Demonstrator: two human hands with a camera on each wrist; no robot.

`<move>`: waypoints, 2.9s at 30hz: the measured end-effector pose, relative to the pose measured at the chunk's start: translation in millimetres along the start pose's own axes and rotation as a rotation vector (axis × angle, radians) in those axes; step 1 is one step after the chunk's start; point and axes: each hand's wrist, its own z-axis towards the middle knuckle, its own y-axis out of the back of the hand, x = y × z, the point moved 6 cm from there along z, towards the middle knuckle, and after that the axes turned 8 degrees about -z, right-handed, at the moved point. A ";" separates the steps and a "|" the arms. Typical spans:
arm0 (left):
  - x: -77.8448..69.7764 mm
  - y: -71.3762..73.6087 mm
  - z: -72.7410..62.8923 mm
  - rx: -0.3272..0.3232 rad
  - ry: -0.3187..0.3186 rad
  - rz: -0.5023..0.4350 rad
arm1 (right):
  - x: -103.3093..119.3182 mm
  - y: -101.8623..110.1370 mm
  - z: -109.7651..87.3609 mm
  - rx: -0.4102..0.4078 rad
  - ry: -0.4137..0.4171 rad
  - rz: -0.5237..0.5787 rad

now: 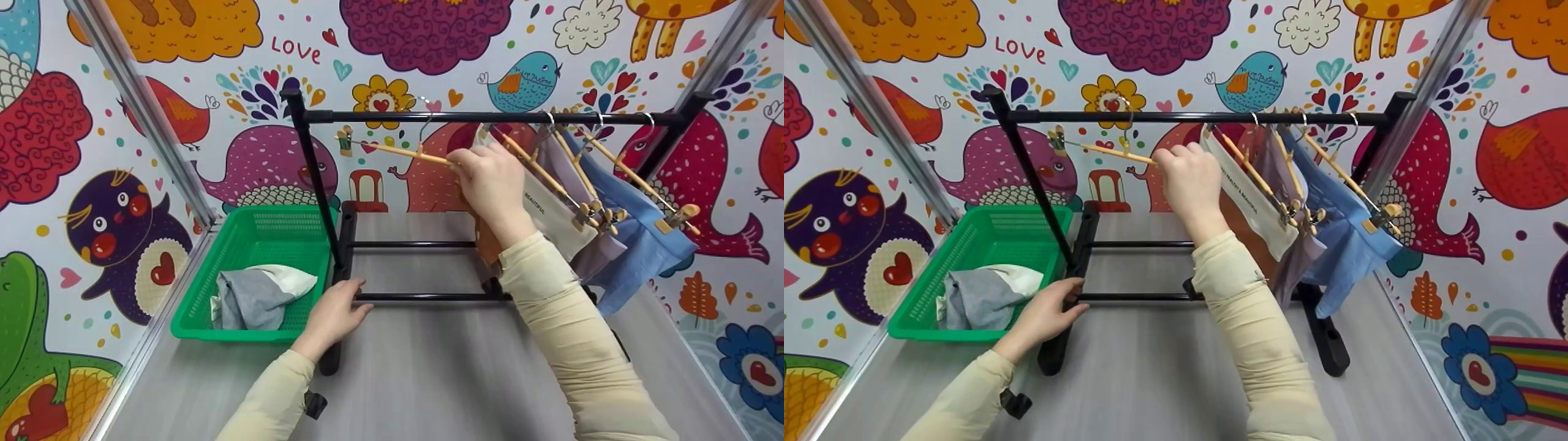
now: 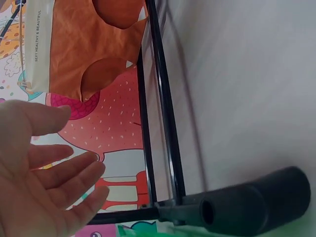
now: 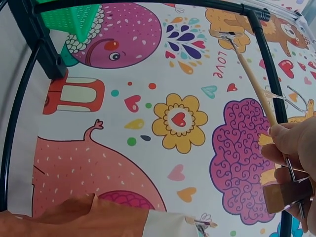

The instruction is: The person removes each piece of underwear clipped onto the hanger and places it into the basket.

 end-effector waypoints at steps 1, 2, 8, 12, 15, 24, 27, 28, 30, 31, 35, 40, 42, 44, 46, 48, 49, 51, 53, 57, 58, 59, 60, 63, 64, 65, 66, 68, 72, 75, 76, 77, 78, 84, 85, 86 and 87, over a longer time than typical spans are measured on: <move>-0.7 -1.6 0.1 0.003 -0.005 -0.001 | 1.9 -0.6 1.0 -0.004 0.003 0.002; -1.6 -3.1 0.2 0.005 -0.007 -0.005 | 3.6 -1.3 1.8 -0.007 0.006 0.004; -5.0 -13.6 1.9 0.024 -0.021 -0.014 | 14.8 -6.0 7.5 -0.005 0.015 -0.009; -7.2 -20.2 2.4 0.040 -0.024 -0.016 | 22.0 -9.8 11.0 0.000 0.028 -0.009; -8.9 -24.2 2.8 0.046 -0.027 -0.019 | 26.6 -13.9 13.0 0.005 0.032 0.000; -13.6 -33.1 2.1 0.055 -0.022 -0.052 | 35.1 -24.5 16.0 0.020 0.026 -0.020; -14.2 -36.7 2.0 0.058 -0.012 -0.056 | 36.0 -27.0 16.1 0.023 0.023 -0.030; -14.3 -38.1 2.0 0.061 -0.008 -0.058 | 36.3 -28.1 15.8 0.024 0.025 -0.032; -14.5 -40.9 2.2 0.066 -0.001 -0.065 | 37.1 -29.8 15.3 0.023 0.031 -0.038; -15.0 -42.2 2.6 0.068 0.002 -0.069 | 37.1 -30.4 15.0 0.025 0.031 -0.039; -17.2 -46.4 4.5 0.076 0.005 -0.088 | 37.0 -31.7 13.5 0.051 0.024 -0.032; -20.2 -48.8 6.9 0.078 -0.009 -0.087 | 35.2 -30.5 11.4 0.122 0.000 -0.018; -21.5 -49.4 7.5 0.080 -0.015 -0.084 | 34.2 -29.7 10.7 0.153 -0.009 -0.017; -22.5 -50.3 8.3 0.080 -0.020 -0.085 | 33.0 -29.0 10.2 0.180 -0.015 -0.023; -23.3 -50.7 9.1 0.081 -0.018 -0.091 | 31.8 -28.4 9.6 0.203 -0.022 -0.026; -24.2 -51.1 9.7 0.080 -0.016 -0.098 | 30.5 -28.1 9.0 0.222 -0.028 -0.028; -24.6 -51.4 10.1 0.080 -0.017 -0.100 | 30.0 -28.1 8.6 0.230 -0.029 -0.030; -25.4 -51.8 10.8 0.083 -0.016 -0.102 | 28.9 -27.7 7.9 0.241 -0.030 -0.029; -26.7 -52.1 11.7 0.085 -0.020 -0.102 | 27.8 -26.8 7.3 0.245 -0.031 -0.029; -30.6 -51.2 14.4 0.083 -0.028 -0.101 | 26.4 -23.8 5.9 0.241 -0.030 -0.025; -31.8 -50.9 15.1 0.081 -0.029 -0.102 | 26.2 -22.9 5.4 0.240 -0.029 -0.023; -32.7 -50.6 15.9 0.082 -0.026 -0.104 | 26.1 -21.9 4.7 0.241 -0.028 -0.022; -33.7 -50.3 16.6 0.082 -0.023 -0.107 | 25.9 -21.1 4.0 0.243 -0.029 -0.020; -36.7 -50.2 19.2 0.091 -0.012 -0.122 | 24.6 -18.8 1.5 0.248 -0.033 -0.012; -37.8 -50.0 20.1 0.094 -0.010 -0.125 | 24.3 -17.7 0.7 0.248 -0.033 -0.007; -38.8 -49.8 20.9 0.097 -0.008 -0.129 | 24.0 -16.6 -0.2 0.248 -0.033 -0.001; -40.0 -49.5 21.8 0.101 -0.008 -0.133 | 23.5 -15.4 -1.2 0.247 -0.032 0.004; -42.2 -48.9 23.5 0.107 -0.011 -0.140 | 22.6 -12.8 -3.1 0.240 -0.024 0.012; -45.8 -47.3 26.7 0.124 -0.023 -0.129 | 19.2 -6.2 -8.0 0.219 -0.014 0.018; -48.6 -44.9 29.8 0.138 -0.033 -0.111 | 15.8 -1.1 -11.5 0.201 -0.012 0.025; -49.7 -44.0 30.8 0.142 -0.037 -0.110 | 14.7 0.6 -12.7 0.194 -0.009 0.030; -50.8 -43.2 32.1 0.147 -0.040 -0.107 | 13.5 2.3 -14.1 0.189 -0.008 0.035; -51.9 -42.3 33.3 0.152 -0.041 -0.109 | 12.4 4.2 -15.5 0.183 -0.007 0.040; -61.0 -36.0 40.1 0.168 -0.057 -0.112 | 2.3 15.3 -22.6 0.186 -0.030 0.055; -62.8 -34.6 41.0 0.168 -0.061 -0.108 | 0.1 17.2 -23.4 0.191 -0.037 0.051; -64.6 -33.1 42.1 0.167 -0.065 -0.105 | -2.2 19.3 -24.0 0.193 -0.044 0.046; -66.3 -31.6 43.3 0.167 -0.071 -0.102 | -4.9 21.3 -24.6 0.193 -0.051 0.042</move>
